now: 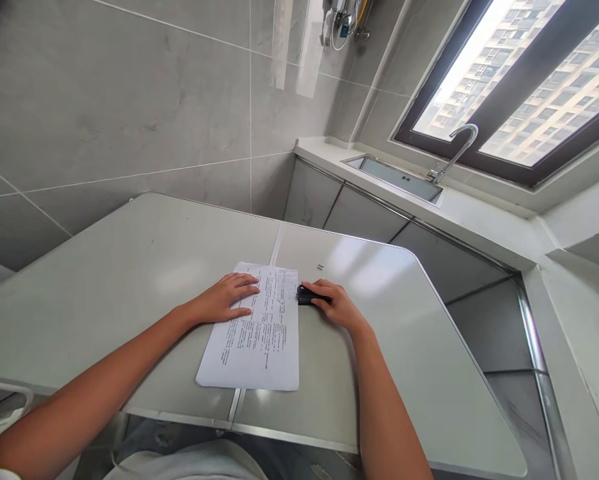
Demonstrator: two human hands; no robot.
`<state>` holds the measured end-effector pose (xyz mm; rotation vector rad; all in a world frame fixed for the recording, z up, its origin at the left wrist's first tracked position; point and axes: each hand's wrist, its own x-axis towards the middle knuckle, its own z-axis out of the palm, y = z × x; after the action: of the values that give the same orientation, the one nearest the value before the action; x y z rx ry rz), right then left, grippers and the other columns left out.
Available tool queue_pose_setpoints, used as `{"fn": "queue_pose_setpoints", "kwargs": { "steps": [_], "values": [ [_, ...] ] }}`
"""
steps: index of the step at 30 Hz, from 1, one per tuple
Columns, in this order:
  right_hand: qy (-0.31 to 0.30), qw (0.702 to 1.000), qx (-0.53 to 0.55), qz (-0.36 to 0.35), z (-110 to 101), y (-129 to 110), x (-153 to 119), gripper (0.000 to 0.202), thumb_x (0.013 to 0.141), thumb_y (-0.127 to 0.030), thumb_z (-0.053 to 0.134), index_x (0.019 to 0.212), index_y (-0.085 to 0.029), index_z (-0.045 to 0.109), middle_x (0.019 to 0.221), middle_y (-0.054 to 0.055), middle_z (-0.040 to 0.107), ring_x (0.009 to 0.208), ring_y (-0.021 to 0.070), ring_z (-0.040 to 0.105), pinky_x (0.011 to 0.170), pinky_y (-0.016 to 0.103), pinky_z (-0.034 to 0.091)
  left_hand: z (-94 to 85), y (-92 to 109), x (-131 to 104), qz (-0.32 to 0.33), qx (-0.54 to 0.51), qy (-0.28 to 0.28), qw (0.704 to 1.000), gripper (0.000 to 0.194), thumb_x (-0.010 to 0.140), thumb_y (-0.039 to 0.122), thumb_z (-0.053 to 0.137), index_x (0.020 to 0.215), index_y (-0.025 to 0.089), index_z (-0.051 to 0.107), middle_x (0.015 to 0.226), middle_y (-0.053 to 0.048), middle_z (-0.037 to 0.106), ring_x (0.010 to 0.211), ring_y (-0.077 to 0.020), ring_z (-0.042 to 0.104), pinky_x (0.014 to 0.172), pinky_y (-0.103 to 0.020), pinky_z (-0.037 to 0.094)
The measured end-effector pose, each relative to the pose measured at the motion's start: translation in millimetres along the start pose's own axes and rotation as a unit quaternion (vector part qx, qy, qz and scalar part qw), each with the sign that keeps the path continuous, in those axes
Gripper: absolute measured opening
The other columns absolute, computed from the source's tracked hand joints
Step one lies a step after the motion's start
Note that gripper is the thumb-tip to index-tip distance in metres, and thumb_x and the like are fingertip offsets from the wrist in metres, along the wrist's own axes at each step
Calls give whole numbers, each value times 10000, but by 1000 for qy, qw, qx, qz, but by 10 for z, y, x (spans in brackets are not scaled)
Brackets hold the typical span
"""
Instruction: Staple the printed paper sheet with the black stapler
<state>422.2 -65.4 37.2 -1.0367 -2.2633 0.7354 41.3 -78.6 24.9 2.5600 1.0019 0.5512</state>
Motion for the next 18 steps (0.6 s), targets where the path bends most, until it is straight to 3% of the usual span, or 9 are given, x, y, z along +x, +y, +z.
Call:
{"fn": "queue_pose_setpoints", "kwargs": {
  "steps": [18],
  "values": [
    [-22,998,-55,16,7,-100,15,497,987,-226,524,1455,-371,607,1154,54,697,1025,241,653,954,447,554,-2,24,-10,-10,-6,6,1000,493,889,474,738,1336,274,679,1480,-99,589,1387,-358,505,1194,-557,357]
  ]
}}
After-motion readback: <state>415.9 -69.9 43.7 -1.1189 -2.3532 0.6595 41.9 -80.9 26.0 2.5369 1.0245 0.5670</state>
